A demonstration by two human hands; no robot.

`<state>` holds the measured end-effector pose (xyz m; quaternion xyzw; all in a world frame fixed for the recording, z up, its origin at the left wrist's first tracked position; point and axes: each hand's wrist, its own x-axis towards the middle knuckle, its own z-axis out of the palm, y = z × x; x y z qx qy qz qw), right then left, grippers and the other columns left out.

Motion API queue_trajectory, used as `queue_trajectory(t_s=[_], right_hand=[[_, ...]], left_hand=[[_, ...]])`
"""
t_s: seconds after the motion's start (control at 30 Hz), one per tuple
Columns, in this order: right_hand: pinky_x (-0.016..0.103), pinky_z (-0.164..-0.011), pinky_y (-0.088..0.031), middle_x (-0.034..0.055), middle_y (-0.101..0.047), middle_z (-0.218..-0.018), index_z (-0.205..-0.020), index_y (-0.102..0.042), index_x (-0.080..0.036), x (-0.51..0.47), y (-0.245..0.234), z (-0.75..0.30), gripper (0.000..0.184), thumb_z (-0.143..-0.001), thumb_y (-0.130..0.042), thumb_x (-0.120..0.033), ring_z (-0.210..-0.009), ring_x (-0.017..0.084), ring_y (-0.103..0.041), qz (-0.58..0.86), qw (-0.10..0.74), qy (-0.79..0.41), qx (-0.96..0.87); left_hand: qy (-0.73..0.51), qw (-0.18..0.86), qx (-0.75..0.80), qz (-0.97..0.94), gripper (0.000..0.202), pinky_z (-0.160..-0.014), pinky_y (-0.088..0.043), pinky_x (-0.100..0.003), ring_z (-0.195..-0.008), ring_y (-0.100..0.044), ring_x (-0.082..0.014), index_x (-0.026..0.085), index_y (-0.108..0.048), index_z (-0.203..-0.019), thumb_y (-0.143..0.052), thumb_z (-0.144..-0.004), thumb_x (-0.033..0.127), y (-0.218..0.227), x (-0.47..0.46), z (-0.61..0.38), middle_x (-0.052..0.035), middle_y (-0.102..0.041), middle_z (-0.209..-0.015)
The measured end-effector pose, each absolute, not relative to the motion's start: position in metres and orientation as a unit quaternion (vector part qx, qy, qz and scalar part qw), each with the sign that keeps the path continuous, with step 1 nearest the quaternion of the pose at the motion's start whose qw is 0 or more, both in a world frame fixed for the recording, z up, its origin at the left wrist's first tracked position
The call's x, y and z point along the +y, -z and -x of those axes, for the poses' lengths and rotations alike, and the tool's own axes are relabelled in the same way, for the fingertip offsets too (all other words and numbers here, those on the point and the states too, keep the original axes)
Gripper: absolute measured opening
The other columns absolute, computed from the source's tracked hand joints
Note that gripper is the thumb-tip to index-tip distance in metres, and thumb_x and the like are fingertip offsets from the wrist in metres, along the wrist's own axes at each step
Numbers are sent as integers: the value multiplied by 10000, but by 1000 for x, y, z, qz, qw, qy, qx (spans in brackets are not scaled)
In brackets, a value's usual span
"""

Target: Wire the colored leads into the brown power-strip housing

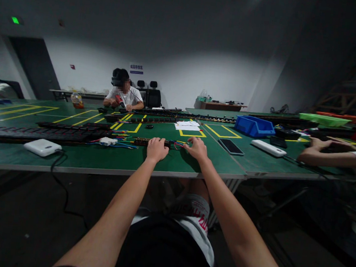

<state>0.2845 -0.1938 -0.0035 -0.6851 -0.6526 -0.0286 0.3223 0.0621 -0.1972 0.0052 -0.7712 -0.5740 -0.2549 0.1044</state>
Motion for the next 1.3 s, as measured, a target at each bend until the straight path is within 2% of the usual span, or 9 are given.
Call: queue_trajectory(t_s=[0.1, 0.33, 0.47, 0.6, 0.73, 0.87, 1.03, 1.2, 1.3], right_hand=[[329, -897, -475, 84, -689, -1171, -1193, -643, -224, -191, 5, -286, 357, -898, -657, -423, -1102, 239, -616, 657, 363, 49, -659], [276, -833, -472, 62, -765, -1072, -1151, -713, -222, -190, 3, -283, 290, -972, -545, -375, -1003, 205, -680, 667, 333, -13, -666], [296, -817, -476, 104, -771, -1027, -984, -790, -232, -195, -2, -282, 397, -1007, -433, -404, -985, 237, -684, 711, 318, 35, -626], [308, -794, -474, 113, -763, -952, -846, -808, -236, -199, -6, -282, 447, -990, -441, -446, -971, 260, -676, 722, 272, 28, -636], [321, -818, -477, 115, -740, -1060, -981, -795, -231, -197, -5, -283, 435, -1005, -430, -468, -1009, 257, -659, 722, 311, 32, -617], [357, -876, -481, 106, -682, -1193, -1180, -710, -272, -194, 1, -285, 405, -930, -606, -572, -1109, 272, -617, 702, 291, 12, -650], [363, -903, -470, 104, -662, -1233, -1271, -623, -258, -191, 6, -286, 448, -915, -657, -528, -1163, 272, -585, 670, 332, 38, -663], [323, -865, -452, 74, -732, -1153, -1217, -668, -250, -191, 3, -284, 358, -1001, -527, -498, -1106, 253, -628, 659, 330, 9, -676], [306, -835, -447, 85, -754, -1113, -1151, -722, -249, -193, 0, -283, 421, -1057, -389, -489, -1041, 243, -665, 672, 319, -8, -669]], left_hand=[[255, 102, -572, 773, 377, -1121, -409, -455, -1237, -568, -306, 183, -682, -1250, -529, -926, 296, -5, -197, -62, -141, -692, -1251], [256, 101, -571, 773, 378, -1108, -412, -460, -1225, -568, -311, 180, -678, -1254, -534, -925, 298, -5, -197, -62, -147, -691, -1241], [255, 104, -574, 771, 369, -1097, -416, -444, -1219, -569, -303, 186, -685, -1240, -542, -915, 291, -5, -198, -62, -140, -695, -1225], [255, 104, -573, 772, 367, -1101, -413, -439, -1220, -571, -297, 182, -683, -1238, -536, -921, 290, -6, -199, -62, -138, -695, -1220], [256, 105, -570, 774, 369, -1103, -418, -438, -1219, -575, -297, 176, -683, -1240, -522, -937, 313, -6, -199, -61, -137, -700, -1216], [258, 106, -571, 772, 367, -1110, -414, -440, -1227, -571, -300, 187, -684, -1241, -537, -926, 304, -5, -197, -62, -133, -697, -1228], [260, 105, -569, 773, 378, -1114, -413, -456, -1227, -569, -306, 197, -680, -1258, -533, -926, 302, -3, -195, -62, -135, -694, -1247], [260, 107, -569, 773, 382, -1122, -407, -452, -1225, -573, -301, 197, -681, -1261, -527, -926, 298, -3, -195, -61, -130, -695, -1241], [259, 108, -570, 773, 384, -1117, -410, -447, -1222, -575, -301, 185, -681, -1258, -527, -923, 294, -4, -195, -62, -136, -695, -1237]])
